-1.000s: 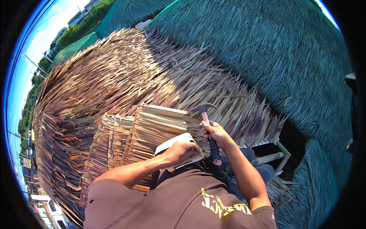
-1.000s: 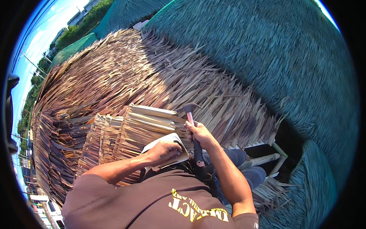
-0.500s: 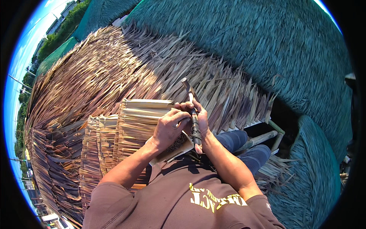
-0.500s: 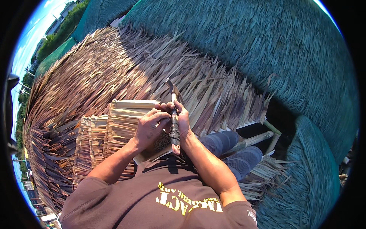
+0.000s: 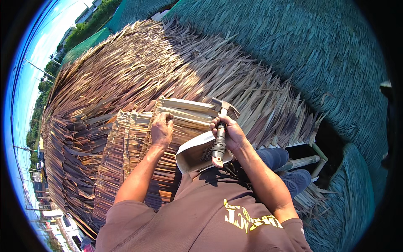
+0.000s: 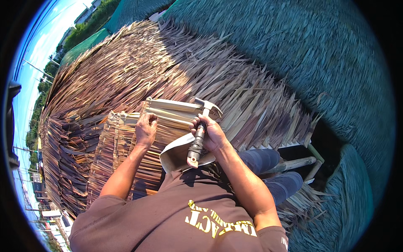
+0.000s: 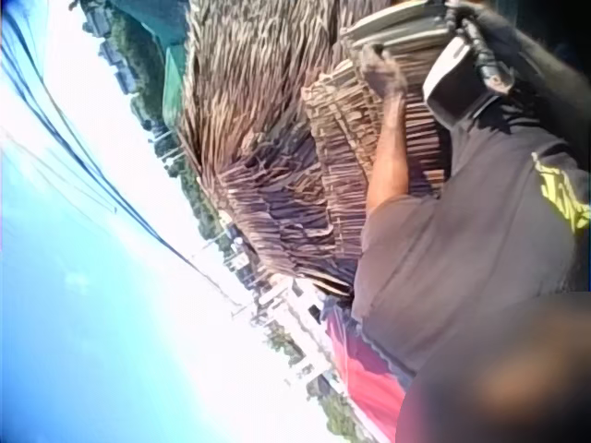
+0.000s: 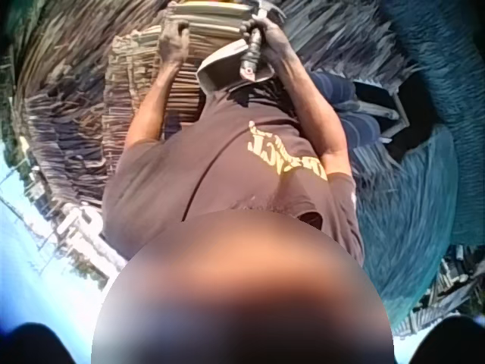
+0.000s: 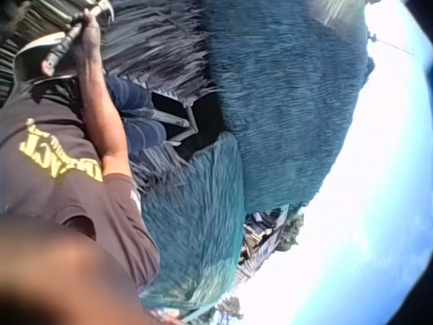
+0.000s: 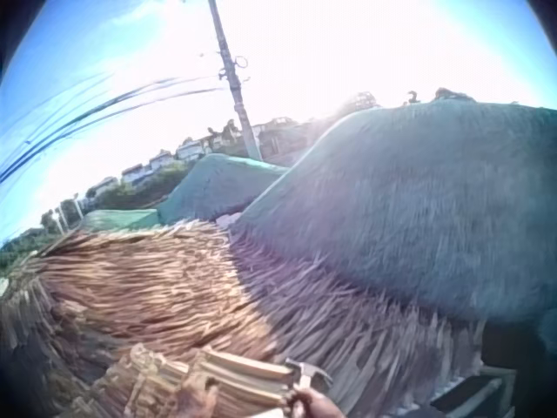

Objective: The person installs thatch bundles onto a roof structure. They lift and position each bundle, then secure it by hammering nails into the underlying frame. The process is repeated across the visible roof area.

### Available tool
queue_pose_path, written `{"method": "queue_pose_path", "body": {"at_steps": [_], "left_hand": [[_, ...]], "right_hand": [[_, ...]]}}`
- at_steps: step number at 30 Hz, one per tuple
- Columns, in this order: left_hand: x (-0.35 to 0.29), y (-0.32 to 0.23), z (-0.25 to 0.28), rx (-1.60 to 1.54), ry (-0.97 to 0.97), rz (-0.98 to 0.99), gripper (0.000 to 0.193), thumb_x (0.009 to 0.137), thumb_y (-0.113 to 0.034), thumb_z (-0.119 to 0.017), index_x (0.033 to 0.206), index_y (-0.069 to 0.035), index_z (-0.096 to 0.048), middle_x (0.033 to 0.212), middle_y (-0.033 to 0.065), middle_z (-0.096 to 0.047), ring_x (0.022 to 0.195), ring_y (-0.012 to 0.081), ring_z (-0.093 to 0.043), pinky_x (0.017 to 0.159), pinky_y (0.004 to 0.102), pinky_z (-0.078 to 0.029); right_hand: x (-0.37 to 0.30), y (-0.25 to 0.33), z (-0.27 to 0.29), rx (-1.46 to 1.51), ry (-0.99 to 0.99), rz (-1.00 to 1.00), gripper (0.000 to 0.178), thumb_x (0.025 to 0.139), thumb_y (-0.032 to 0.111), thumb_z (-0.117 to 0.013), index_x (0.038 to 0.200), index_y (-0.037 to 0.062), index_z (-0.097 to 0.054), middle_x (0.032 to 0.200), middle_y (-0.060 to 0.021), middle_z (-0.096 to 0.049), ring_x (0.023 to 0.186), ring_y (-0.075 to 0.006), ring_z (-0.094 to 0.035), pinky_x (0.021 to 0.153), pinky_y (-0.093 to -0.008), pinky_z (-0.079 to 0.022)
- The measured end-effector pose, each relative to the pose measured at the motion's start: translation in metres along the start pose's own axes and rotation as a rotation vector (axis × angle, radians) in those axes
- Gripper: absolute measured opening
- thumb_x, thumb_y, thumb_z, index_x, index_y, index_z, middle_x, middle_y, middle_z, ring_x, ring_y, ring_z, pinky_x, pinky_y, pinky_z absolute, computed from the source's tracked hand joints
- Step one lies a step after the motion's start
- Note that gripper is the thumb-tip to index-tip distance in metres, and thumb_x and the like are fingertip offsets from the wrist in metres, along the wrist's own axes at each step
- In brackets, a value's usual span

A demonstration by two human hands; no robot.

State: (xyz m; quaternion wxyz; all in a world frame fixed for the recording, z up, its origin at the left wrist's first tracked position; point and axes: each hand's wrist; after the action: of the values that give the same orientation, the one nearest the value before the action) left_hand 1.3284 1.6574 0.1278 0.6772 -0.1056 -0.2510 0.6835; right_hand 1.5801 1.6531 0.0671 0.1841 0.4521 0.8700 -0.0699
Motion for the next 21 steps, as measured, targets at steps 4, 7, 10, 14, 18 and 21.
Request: {"method": "queue_pose_path", "body": {"at_steps": [4,7,10,14,18,21], "left_hand": [[-0.032,0.055,0.002,0.421,0.045,0.140,0.014,0.086,-0.014,-0.073,0.099,-0.012,-0.068,0.142,0.0223,-0.050,0.129,0.0396,-0.050,0.107,0.0472,-0.043],[-0.043,0.056,0.004,0.410,0.001,0.110,0.015,0.085,-0.013,-0.073,0.099,-0.015,-0.067,0.141,0.0218,-0.050,0.127,0.0402,-0.050,0.106,0.0488,-0.042],[-0.031,0.044,0.010,0.329,0.063,0.218,0.015,0.088,-0.013,-0.070,0.101,-0.013,-0.065,0.113,0.0118,-0.061,0.110,0.0342,-0.058,0.094,0.0478,-0.046],[-0.009,0.036,-0.006,0.177,0.106,0.046,0.021,0.092,-0.014,-0.068,0.109,-0.012,-0.057,0.105,0.0155,-0.056,0.098,0.0363,-0.060,0.083,0.0484,-0.049],[0.013,0.022,-0.041,0.293,0.117,-0.123,0.025,0.091,-0.005,-0.063,0.114,-0.010,-0.054,0.103,0.0196,-0.060,0.094,0.0440,-0.062,0.080,0.0527,-0.050],[0.061,-0.026,-0.043,0.356,0.312,-0.032,0.030,0.088,0.003,-0.055,0.116,-0.010,-0.054,0.103,0.0205,-0.064,0.096,0.0446,-0.065,0.079,0.0524,-0.051]], "right_hand": [[0.003,0.006,-0.002,-0.177,0.054,-0.049,0.023,0.101,0.020,-0.055,0.090,0.0000,-0.056,0.084,-0.0104,-0.062,0.076,-0.0211,-0.066,0.064,-0.0300,-0.061],[0.002,0.017,-0.005,-0.113,0.043,-0.070,0.023,0.101,0.019,-0.056,0.090,-0.0007,-0.056,0.084,-0.0113,-0.062,0.076,-0.0216,-0.067,0.064,-0.0325,-0.062],[0.000,0.028,-0.006,-0.119,0.086,-0.025,0.020,0.101,0.017,-0.056,0.095,-0.0026,-0.056,0.089,-0.0130,-0.064,0.078,-0.0220,-0.068,0.065,-0.0331,-0.062],[-0.001,0.046,-0.003,-0.206,0.043,0.016,0.018,0.101,0.013,-0.055,0.103,-0.0051,-0.055,0.097,-0.0160,-0.066,0.078,-0.0228,-0.068,0.065,-0.0331,-0.062],[-0.012,0.095,0.007,-0.348,0.184,0.028,0.021,0.101,0.012,-0.058,0.109,-0.0063,-0.063,0.092,-0.0118,-0.070,0.072,-0.0136,-0.067,0.062,-0.0278,-0.060],[-0.040,0.154,0.014,-0.710,0.143,0.108,0.022,0.098,0.016,-0.063,0.108,-0.0029,-0.069,0.076,-0.0017,-0.066,0.056,-0.0062,-0.057,0.049,-0.0218,-0.048]]}}
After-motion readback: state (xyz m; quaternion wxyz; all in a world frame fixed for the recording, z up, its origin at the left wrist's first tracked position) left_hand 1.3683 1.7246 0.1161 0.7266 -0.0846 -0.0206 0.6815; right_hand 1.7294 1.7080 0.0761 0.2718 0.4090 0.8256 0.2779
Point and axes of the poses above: each hand's wrist, its own x-axis towards the middle knuckle, its own z-axis out of the back of the hand, y = z × x
